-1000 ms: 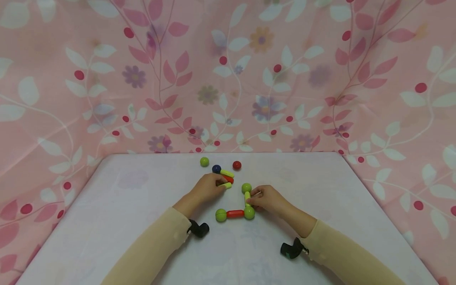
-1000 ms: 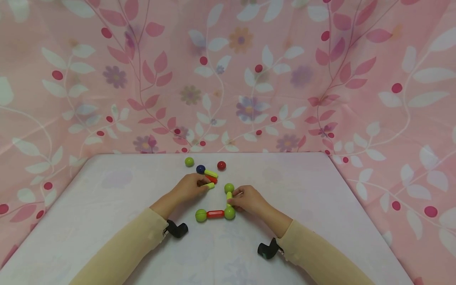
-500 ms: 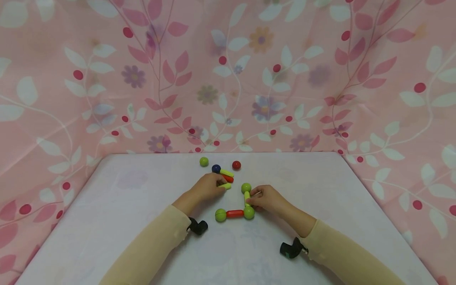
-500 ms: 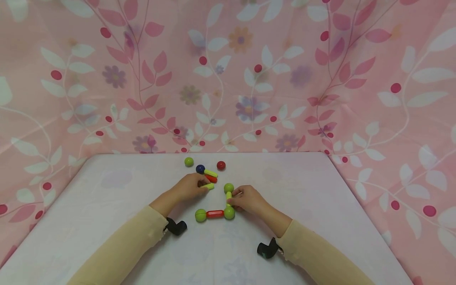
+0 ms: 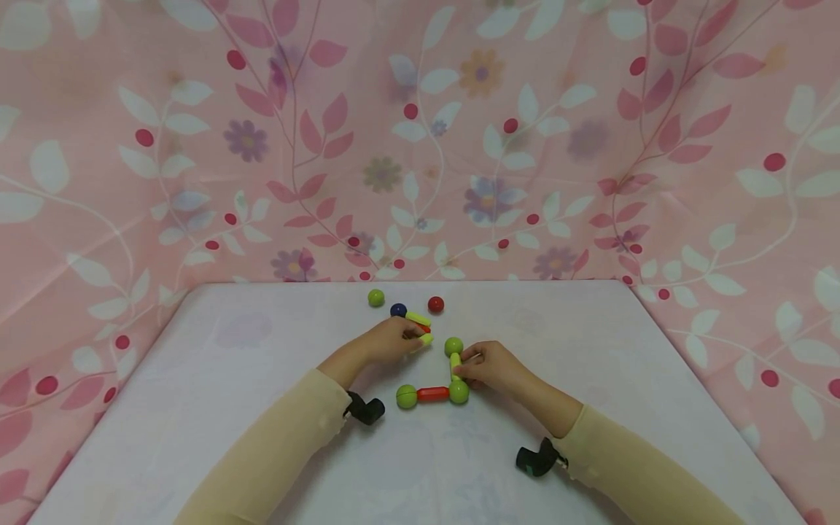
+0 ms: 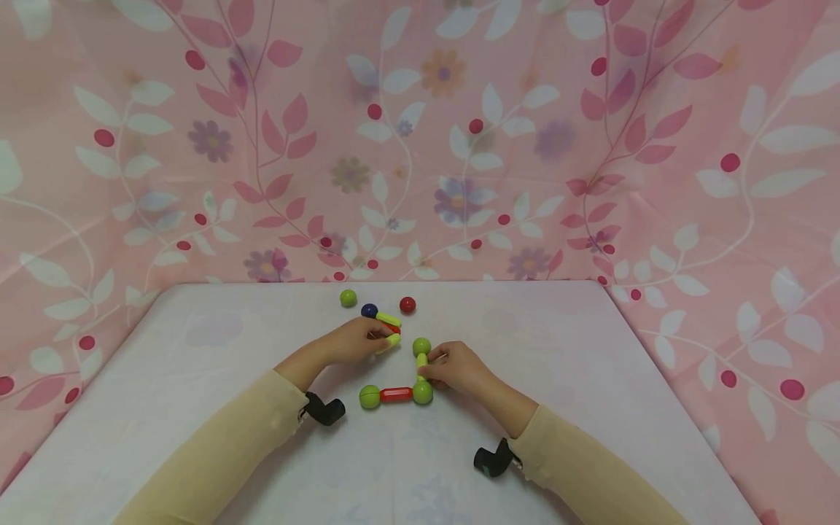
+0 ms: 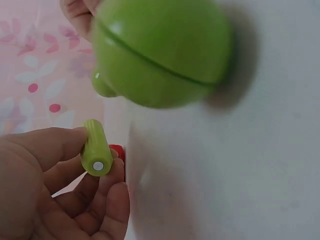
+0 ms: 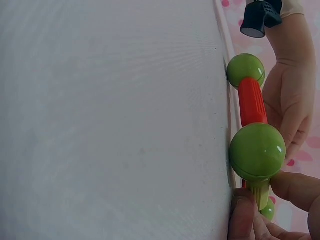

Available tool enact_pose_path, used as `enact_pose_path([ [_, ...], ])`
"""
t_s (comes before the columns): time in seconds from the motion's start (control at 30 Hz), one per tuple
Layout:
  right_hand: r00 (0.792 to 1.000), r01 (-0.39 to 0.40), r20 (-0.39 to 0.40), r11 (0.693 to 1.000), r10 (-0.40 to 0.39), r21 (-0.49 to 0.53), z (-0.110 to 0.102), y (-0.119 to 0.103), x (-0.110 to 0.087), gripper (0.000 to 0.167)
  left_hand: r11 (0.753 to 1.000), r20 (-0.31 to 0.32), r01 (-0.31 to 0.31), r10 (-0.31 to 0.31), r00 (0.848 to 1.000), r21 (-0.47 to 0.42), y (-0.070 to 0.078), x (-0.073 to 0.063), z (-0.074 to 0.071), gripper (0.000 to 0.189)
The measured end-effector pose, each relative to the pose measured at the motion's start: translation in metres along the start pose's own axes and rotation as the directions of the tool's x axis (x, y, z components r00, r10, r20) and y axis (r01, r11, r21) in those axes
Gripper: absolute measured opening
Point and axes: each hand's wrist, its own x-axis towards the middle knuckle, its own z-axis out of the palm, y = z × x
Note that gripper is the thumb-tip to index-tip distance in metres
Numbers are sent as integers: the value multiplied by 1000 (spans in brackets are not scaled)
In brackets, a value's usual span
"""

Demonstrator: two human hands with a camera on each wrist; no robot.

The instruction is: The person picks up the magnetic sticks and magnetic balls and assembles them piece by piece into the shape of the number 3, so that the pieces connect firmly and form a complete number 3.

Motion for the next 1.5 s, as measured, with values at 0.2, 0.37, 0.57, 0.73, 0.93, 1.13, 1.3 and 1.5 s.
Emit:
enact_pose_path([
  [0.2,1000,4,-1,1000,-4,12,0,1,-1,27,996,17,4,-2,1000,-94,8,8,-4,35],
  [0.37,1000,11,12,1000,-11,19,0,2,-1,27,987,-1,36,-37,999,-160,13,14,-4,37],
  [0.57,999,26,26,1000,-26,10,-2,1,-3,28,963,-17,90,-98,995,-252,25,25,-2,33],
  [0.73,999,21,30,1000,-21,14,-3,1,-5,27,949,-48,120,-140,989,-293,38,35,6,30],
  [0.93,999,30,34,999,-30,16,-2,1,-5,27,917,-99,165,-214,972,-364,46,47,18,33],
  [1.13,999,38,31,999,-38,10,-2,1,-5,27,879,-121,195,-272,955,-435,50,51,25,35],
  [1.3,998,52,31,999,-52,13,-3,1,-5,28,870,-117,185,-265,957,-457,53,52,28,35],
  [1.5,997,65,44,998,-66,22,-4,1,-5,29,886,-117,206,-277,954,-416,52,56,33,34],
])
